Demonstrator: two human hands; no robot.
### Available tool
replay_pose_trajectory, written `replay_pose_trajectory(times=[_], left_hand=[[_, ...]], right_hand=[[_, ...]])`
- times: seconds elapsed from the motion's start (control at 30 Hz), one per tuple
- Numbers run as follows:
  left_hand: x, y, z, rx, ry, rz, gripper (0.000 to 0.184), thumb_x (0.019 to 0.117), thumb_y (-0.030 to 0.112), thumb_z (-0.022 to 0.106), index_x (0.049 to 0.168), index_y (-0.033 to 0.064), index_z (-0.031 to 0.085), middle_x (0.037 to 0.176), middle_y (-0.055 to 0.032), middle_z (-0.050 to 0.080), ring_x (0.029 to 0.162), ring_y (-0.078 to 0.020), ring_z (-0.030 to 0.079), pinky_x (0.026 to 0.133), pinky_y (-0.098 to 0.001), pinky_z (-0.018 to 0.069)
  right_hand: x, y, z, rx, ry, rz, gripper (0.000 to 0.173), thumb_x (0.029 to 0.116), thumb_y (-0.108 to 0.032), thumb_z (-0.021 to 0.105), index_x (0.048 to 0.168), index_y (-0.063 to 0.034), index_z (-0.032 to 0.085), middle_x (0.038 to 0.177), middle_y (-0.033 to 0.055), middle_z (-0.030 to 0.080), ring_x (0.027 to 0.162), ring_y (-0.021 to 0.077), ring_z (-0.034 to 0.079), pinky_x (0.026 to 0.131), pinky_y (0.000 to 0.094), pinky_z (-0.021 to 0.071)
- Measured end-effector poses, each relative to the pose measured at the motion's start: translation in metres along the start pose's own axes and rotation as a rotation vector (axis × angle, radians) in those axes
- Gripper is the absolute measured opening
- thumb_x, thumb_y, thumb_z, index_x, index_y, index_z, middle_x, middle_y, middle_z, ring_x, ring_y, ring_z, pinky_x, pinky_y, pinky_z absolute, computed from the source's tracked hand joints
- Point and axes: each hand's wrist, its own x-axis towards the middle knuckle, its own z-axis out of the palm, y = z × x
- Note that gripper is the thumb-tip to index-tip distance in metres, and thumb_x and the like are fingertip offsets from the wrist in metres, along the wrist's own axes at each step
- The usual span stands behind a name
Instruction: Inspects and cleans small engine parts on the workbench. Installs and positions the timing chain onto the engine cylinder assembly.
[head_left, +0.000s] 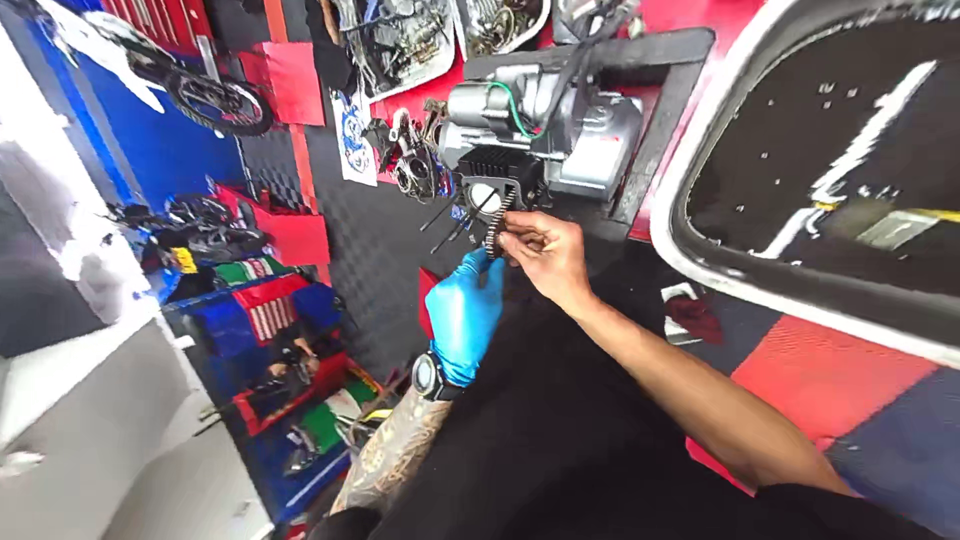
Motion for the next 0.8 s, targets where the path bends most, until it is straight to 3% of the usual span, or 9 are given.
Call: replay_pose_trajectory(times=[0.13, 0.23, 0.33, 0.43, 0.57, 0.67, 0.8], left_hand=[[-0.005, -0.003, 0.009, -0.057, 0.062, 0.018, 0.027, 0.0996, 0.032, 0.063, 0.113, 0.0141, 0.078, 0.088, -0.0011, 0.079, 0.075, -0.0147, 0.076, 0.064, -0.0391, 0.0613], [-0.006, -0.004, 0.012, -0.1, 0.101, 0.01, 0.026, 0.0996, 0.03, 0.063, 0.114, 0.0141, 0.079, 0.087, -0.0021, 0.079, 0.072, -0.0167, 0.075, 0.061, -0.0399, 0.0604], [-0.007, -0.009, 0.011, -0.169, 0.085, -0.015, 0.027, 0.1006, 0.031, 0.062, 0.116, 0.0153, 0.078, 0.093, -0.0021, 0.079, 0.073, -0.0164, 0.074, 0.063, -0.0406, 0.0596], [-0.008, -0.015, 0.016, -0.243, 0.11, 0.001, 0.027, 0.1007, 0.03, 0.063, 0.116, 0.0148, 0.079, 0.095, -0.0021, 0.079, 0.076, -0.0158, 0.075, 0.065, -0.0397, 0.0611], [-0.008, -0.019, 0.021, -0.302, 0.153, 0.053, 0.025, 0.1005, 0.028, 0.063, 0.113, 0.013, 0.08, 0.092, -0.0033, 0.079, 0.077, -0.0158, 0.075, 0.067, -0.0388, 0.0618], [-0.006, -0.027, 0.024, -0.37, 0.166, 0.135, 0.024, 0.1006, 0.025, 0.063, 0.113, 0.0116, 0.08, 0.09, -0.0046, 0.079, 0.075, -0.0175, 0.075, 0.066, -0.0385, 0.0615], [-0.006, -0.069, 0.024, -0.622, 0.129, 0.363, 0.024, 0.1006, 0.02, 0.066, 0.118, 0.0077, 0.077, 0.104, -0.0066, 0.079, 0.089, -0.0148, 0.076, 0.078, -0.034, 0.063]], right_hand=[[-0.001, -0.01, -0.004, -0.047, -0.059, 0.035, 0.028, 0.0935, -0.007, 0.073, 0.121, -0.0004, 0.07, 0.102, 0.009, 0.076, 0.076, 0.014, 0.074, 0.063, 0.0302, 0.0643], [0.001, -0.014, -0.004, -0.058, -0.08, 0.007, 0.026, 0.0971, -0.01, 0.065, 0.121, 0.0004, 0.069, 0.101, 0.0081, 0.075, 0.08, 0.0133, 0.072, 0.068, 0.0302, 0.0619], [0.0, -0.021, -0.002, -0.1, -0.1, 0.011, 0.028, 0.1034, -0.016, 0.057, 0.123, 0.0013, 0.068, 0.104, 0.0077, 0.073, 0.085, 0.0127, 0.07, 0.075, 0.0305, 0.0602], [-0.003, -0.035, 0.005, -0.149, -0.095, 0.067, 0.031, 0.102, -0.022, 0.063, 0.125, -0.0015, 0.066, 0.112, 0.0082, 0.073, 0.095, 0.0145, 0.072, 0.081, 0.0322, 0.0613], [-0.008, -0.045, 0.014, -0.236, -0.043, 0.124, 0.035, 0.1002, -0.026, 0.066, 0.128, -0.0049, 0.065, 0.118, 0.0072, 0.069, 0.101, 0.0146, 0.07, 0.08, 0.0316, 0.0615], [-0.007, -0.05, 0.025, -0.261, 0.024, 0.172, 0.034, 0.1003, -0.027, 0.066, 0.127, -0.0061, 0.065, 0.115, 0.0062, 0.07, 0.098, 0.014, 0.07, 0.081, 0.0318, 0.0604], [0.002, -0.05, 0.033, -0.133, 0.066, 0.2, 0.025, 0.1001, -0.018, 0.063, 0.121, -0.0038, 0.059, 0.107, 0.0112, 0.072, 0.093, 0.0232, 0.072, 0.081, 0.0419, 0.0626]])
